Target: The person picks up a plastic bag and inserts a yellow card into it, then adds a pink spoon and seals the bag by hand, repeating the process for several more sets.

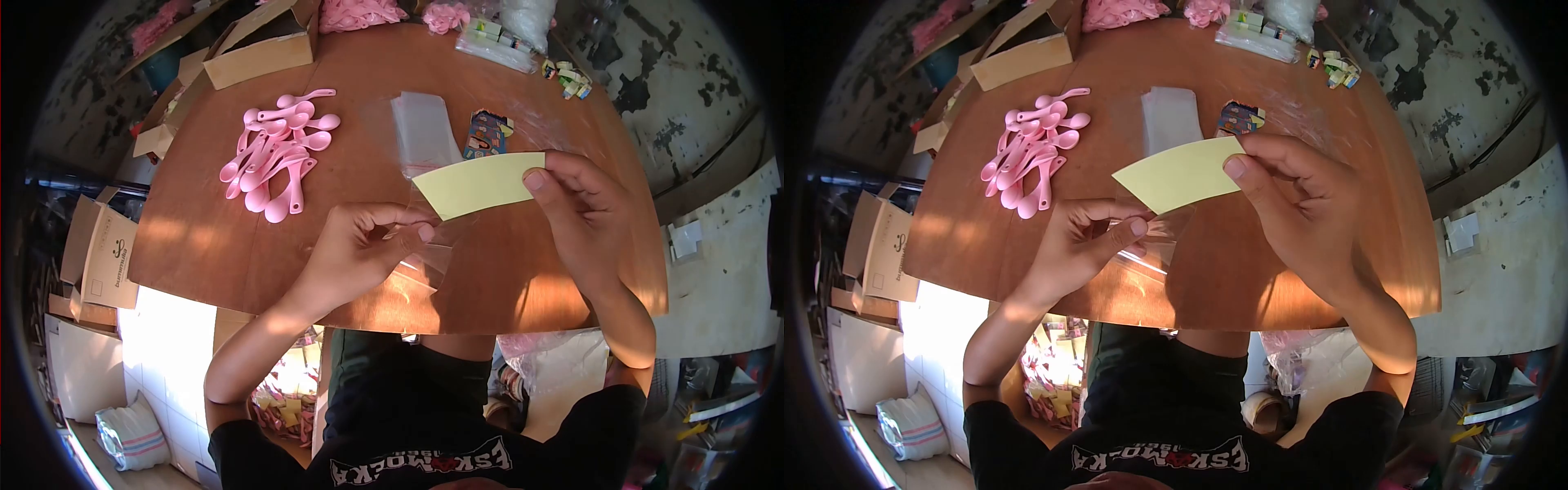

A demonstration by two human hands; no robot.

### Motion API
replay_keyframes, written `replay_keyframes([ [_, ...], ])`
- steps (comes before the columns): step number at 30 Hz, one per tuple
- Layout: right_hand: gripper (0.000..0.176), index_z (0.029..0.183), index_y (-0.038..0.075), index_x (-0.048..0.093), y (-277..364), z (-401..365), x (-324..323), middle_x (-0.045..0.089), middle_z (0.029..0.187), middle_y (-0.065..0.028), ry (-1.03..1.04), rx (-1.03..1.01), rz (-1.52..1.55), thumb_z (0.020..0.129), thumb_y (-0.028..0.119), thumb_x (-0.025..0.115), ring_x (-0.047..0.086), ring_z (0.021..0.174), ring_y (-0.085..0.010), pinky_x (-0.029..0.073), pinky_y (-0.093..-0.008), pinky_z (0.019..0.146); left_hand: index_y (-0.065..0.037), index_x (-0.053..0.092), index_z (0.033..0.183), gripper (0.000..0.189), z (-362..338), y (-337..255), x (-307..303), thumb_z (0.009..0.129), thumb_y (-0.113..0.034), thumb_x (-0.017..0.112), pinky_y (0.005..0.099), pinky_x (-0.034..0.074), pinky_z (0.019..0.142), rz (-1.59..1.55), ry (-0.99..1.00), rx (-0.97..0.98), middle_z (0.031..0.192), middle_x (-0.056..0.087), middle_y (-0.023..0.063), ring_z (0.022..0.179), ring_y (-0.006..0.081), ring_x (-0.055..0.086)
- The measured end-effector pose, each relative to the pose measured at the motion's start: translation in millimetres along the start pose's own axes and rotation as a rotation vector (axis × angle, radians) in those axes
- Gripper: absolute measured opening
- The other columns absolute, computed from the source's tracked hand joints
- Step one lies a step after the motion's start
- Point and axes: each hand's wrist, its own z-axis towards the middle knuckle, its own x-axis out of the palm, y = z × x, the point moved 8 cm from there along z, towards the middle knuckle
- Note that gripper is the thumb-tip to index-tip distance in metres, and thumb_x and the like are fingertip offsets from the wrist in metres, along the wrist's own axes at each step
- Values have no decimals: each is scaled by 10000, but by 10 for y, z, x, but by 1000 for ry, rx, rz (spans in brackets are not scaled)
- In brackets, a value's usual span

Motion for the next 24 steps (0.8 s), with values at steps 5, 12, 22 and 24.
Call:
replay_keyframes([
  [5,154,995,-58,671,-88,-21,188,692,913,-106,188,139,-149,883,48,678,658,859,-108,521,-220,747,45,694,1012,182,2,-11,-11,915,-103,653,255,520,755,260,49,65,924,713,65,825,74,621],
  [12,130,978,-21,662,-122,51,122,692,901,-81,145,117,-36,859,20,693,650,821,-96,517,-212,720,58,681,1044,200,20,13,76,928,-99,640,235,500,781,80,102,26,924,703,58,873,74,617],
  [22,144,971,15,708,46,-16,515,654,1053,-132,449,-118,-198,868,114,688,642,957,-225,508,-327,819,74,662,1079,229,-4,-114,101,923,-92,644,245,509,801,73,93,-7,973,704,80,904,79,619],
  [24,156,972,19,711,73,-16,570,644,1086,-138,464,-163,-221,858,124,700,638,963,-233,507,-338,829,74,648,1117,240,5,-257,97,924,-67,630,251,513,831,104,34,163,1019,700,109,943,100,623],
])
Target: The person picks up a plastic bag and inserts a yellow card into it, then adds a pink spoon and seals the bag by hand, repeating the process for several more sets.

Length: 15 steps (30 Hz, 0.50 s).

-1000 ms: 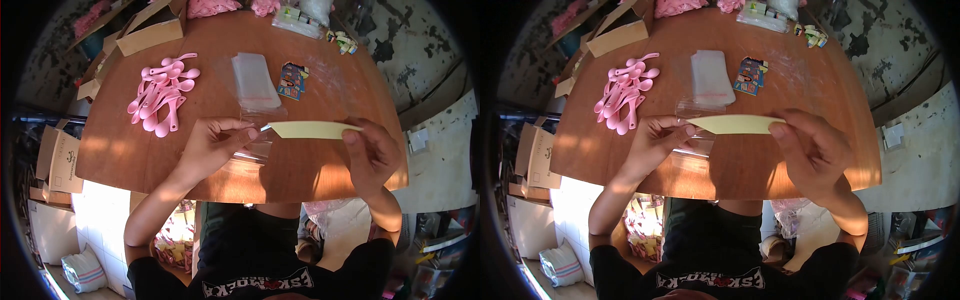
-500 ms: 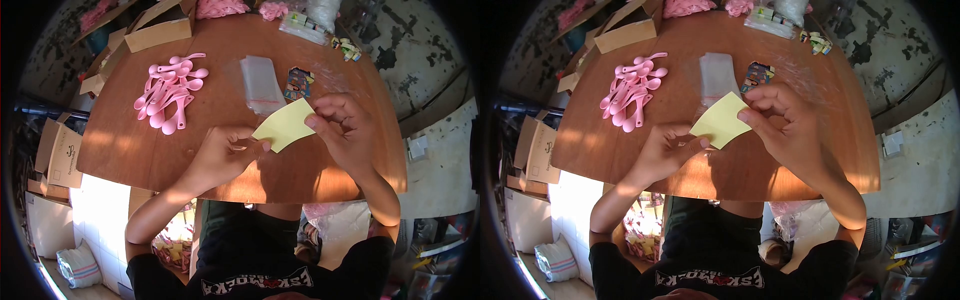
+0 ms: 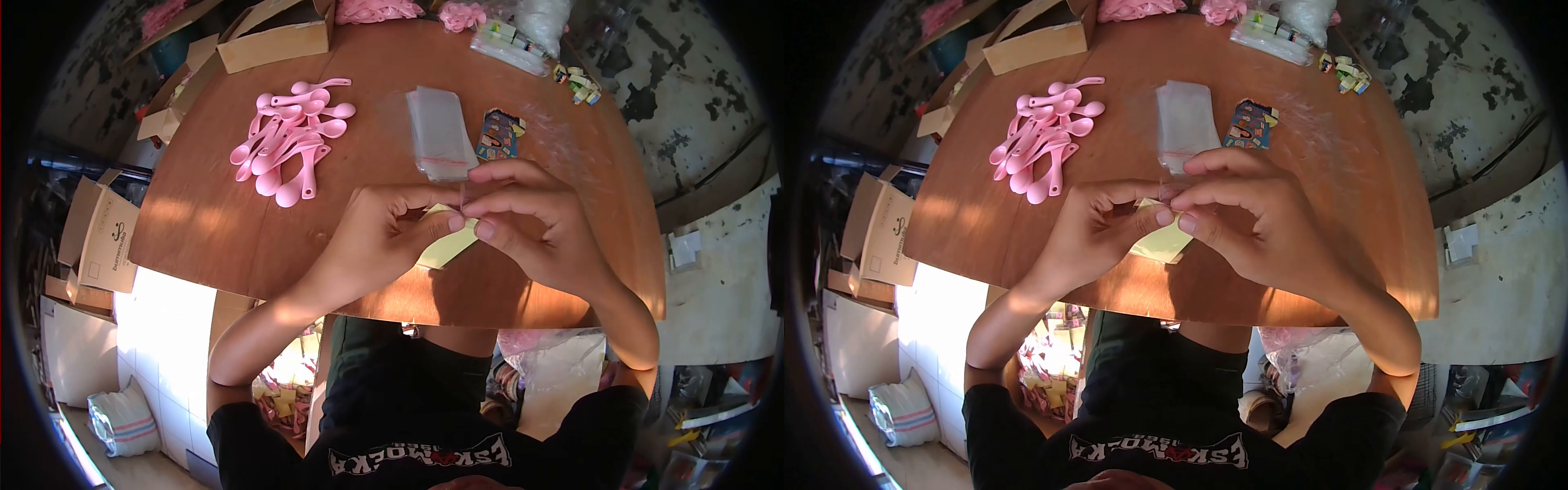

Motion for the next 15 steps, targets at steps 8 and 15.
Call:
replay_keyframes([
  [8,207,998,-7,672,-10,88,158,655,1055,-152,345,113,107,812,76,711,640,956,-250,501,-342,822,75,611,1188,294,-1,32,24,918,-42,622,278,512,873,-1,8,21,1071,681,144,974,160,639],
  [15,214,1032,-24,659,-77,205,470,688,944,-116,575,225,-200,826,30,681,670,789,-196,526,-288,728,55,532,1300,466,-166,-41,-117,874,-53,686,285,501,891,-24,-172,195,1093,658,129,1033,141,600],
])
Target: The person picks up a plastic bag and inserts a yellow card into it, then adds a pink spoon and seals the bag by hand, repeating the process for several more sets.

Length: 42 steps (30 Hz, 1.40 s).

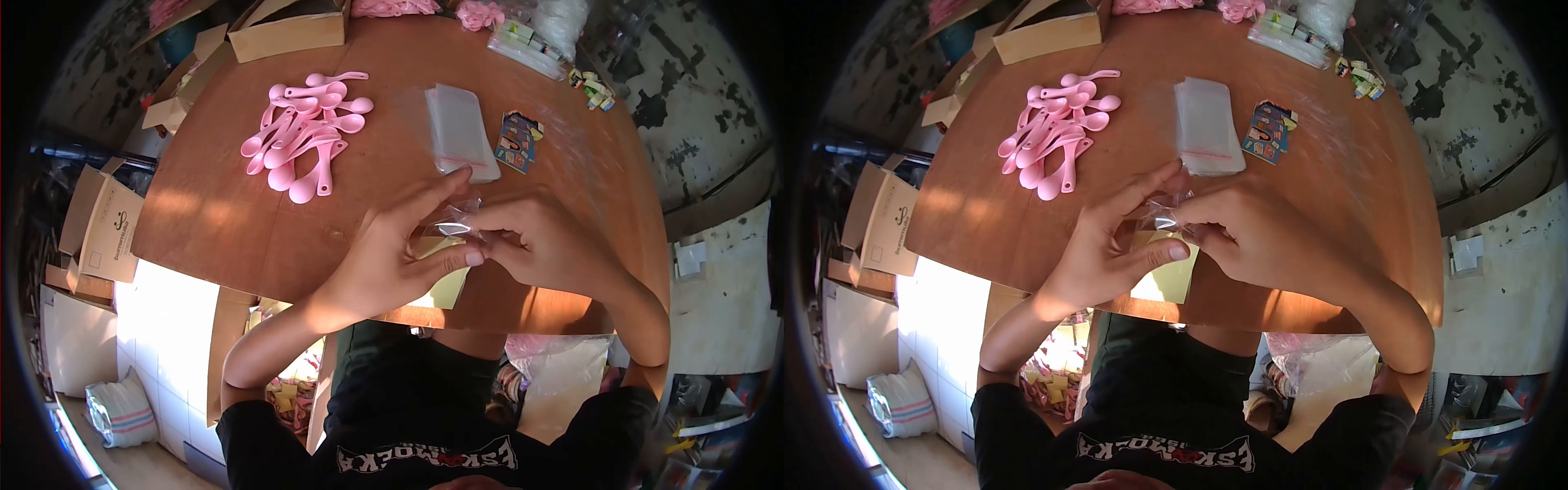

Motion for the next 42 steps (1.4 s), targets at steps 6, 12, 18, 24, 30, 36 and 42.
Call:
replay_keyframes([
  [6,262,1133,16,660,-153,524,-94,714,913,-91,207,-197,677,883,92,648,656,749,-117,520,-265,711,57,584,1198,336,-402,203,-283,898,-76,657,280,509,763,246,147,-335,959,712,124,867,87,625],
  [12,320,1119,-12,653,-1058,2064,-145,692,1051,-170,-365,-57,31,851,163,642,676,922,-278,523,-377,833,68,612,1129,252,-681,446,-454,896,-21,646,255,478,860,-44,10,-466,1020,673,91,960,113,608],
  [18,279,1104,43,678,-1499,3026,-45,628,1177,-198,-625,-32,-87,857,161,627,591,1089,-352,440,-436,973,70,555,1212,331,-687,491,-562,904,-16,640,252,482,869,-31,16,-437,1079,670,106,984,123,614],
  [24,235,1000,56,695,-1619,2913,-146,683,955,-185,-550,123,-21,797,175,703,663,864,-325,514,-413,813,74,538,1238,383,-587,435,-662,896,-52,656,277,495,885,-81,-48,-384,1075,676,130,992,151,636],
  [30,204,1055,23,679,-1293,1485,-669,659,872,-35,-896,-88,749,889,140,662,625,774,-95,512,-243,684,63,493,1265,394,-500,509,-598,902,-6,629,283,506,908,-168,-13,-372,1093,652,107,1023,144,625],
  [36,233,1099,-14,667,-653,363,-422,642,978,-47,-350,-5,796,893,91,639,628,849,-117,517,-263,782,26,461,1299,447,-415,544,-412,888,21,640,279,505,890,-41,37,-402,1137,636,98,1050,148,614],
  [42,233,1105,-46,663,-309,82,134,597,1158,-104,-11,-245,693,914,77,614,632,822,-141,522,-271,749,34,504,1257,399,-362,508,-56,883,25,644,262,499,897,-4,175,-403,1086,648,95,1024,136,614],
])
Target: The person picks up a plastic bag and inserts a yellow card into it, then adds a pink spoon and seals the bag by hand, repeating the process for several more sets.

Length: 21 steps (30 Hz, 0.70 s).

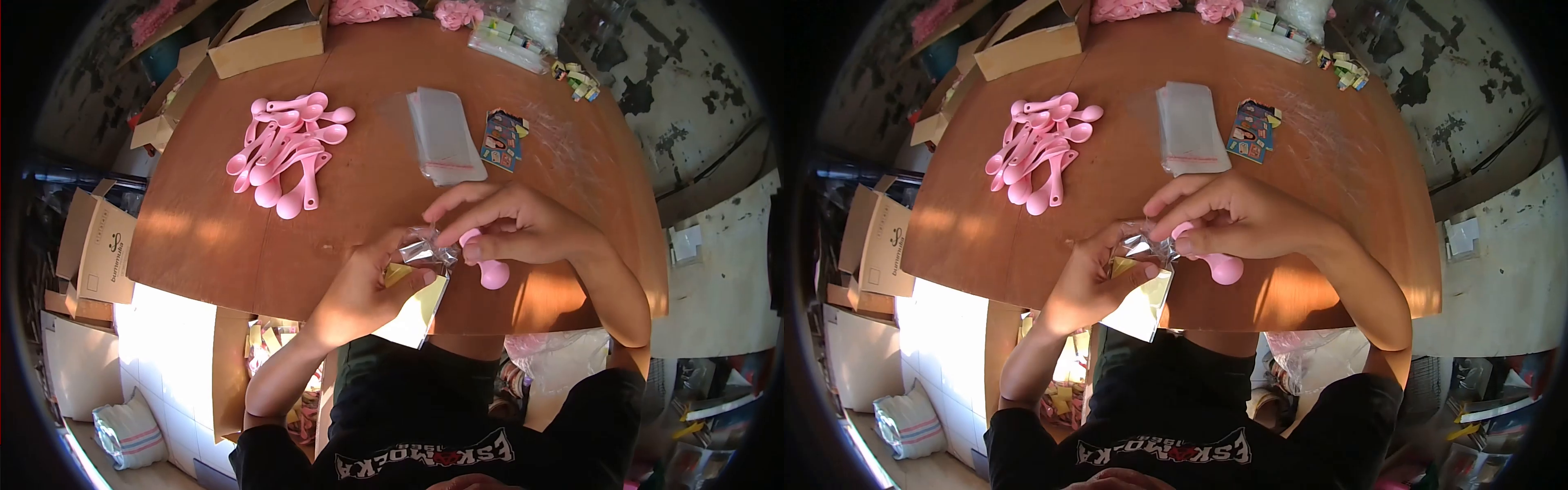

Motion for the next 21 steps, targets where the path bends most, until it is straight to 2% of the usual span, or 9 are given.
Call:
replay_keyframes([
  [2,229,1106,-44,665,51,-58,22,604,1152,-101,43,-80,-44,916,72,612,629,812,-136,522,-269,729,25,572,1203,333,-2,2,58,886,-40,651,276,500,810,78,-1,51,986,699,87,908,116,645],
  [4,227,1087,-34,675,-37,-98,-133,643,1045,-72,-37,87,82,885,61,627,613,806,-123,507,-255,729,24,580,1189,319,-27,-72,100,884,-41,653,271,498,797,80,-12,52,961,697,82,884,111,638],
  [5,224,1086,-37,673,-7,-122,-261,646,1041,-70,-73,87,117,884,48,625,605,787,-115,505,-258,713,23,589,1174,306,-44,-110,109,883,-41,655,266,496,785,74,-27,53,937,696,77,859,106,631],
  [8,211,1085,-51,663,-42,-242,-462,639,1059,-94,-191,123,41,913,49,593,622,765,-129,527,-259,718,40,528,1225,358,-31,-62,80,885,22,642,215,479,790,131,57,-89,991,656,51,903,72,596],
  [12,210,1095,-42,653,84,-399,-480,640,1035,-84,-250,89,4,924,64,592,651,789,-148,541,-267,731,39,536,1211,339,23,-119,121,889,20,638,204,466,728,197,18,3,963,657,35,846,46,580],
  [14,218,1089,-34,661,178,-608,-708,654,988,-81,-633,126,101,929,104,611,649,811,-145,534,-266,731,35,542,1209,341,18,-76,120,885,10,647,206,468,728,182,6,-56,957,663,35,843,45,582],
  [16,220,1090,-33,656,173,-699,-776,661,971,-78,-732,67,233,929,112,617,662,850,-149,541,-271,758,31,548,1206,344,7,-27,122,882,-1,657,208,469,728,165,-9,-116,950,670,35,841,45,584],
  [18,221,1085,-28,658,208,-801,-830,667,958,-73,-865,-25,289,924,121,631,661,870,-140,539,-268,763,18,559,1207,369,20,-72,141,861,-18,683,215,473,725,307,-13,-56,953,688,46,843,47,590],
  [21,236,1086,-27,666,156,-756,-698,680,970,-76,-777,29,208,913,132,651,656,889,-127,536,-259,767,5,566,1212,395,25,-162,195,841,-23,700,223,478,708,318,-62,70,944,706,61,822,55,603],
])
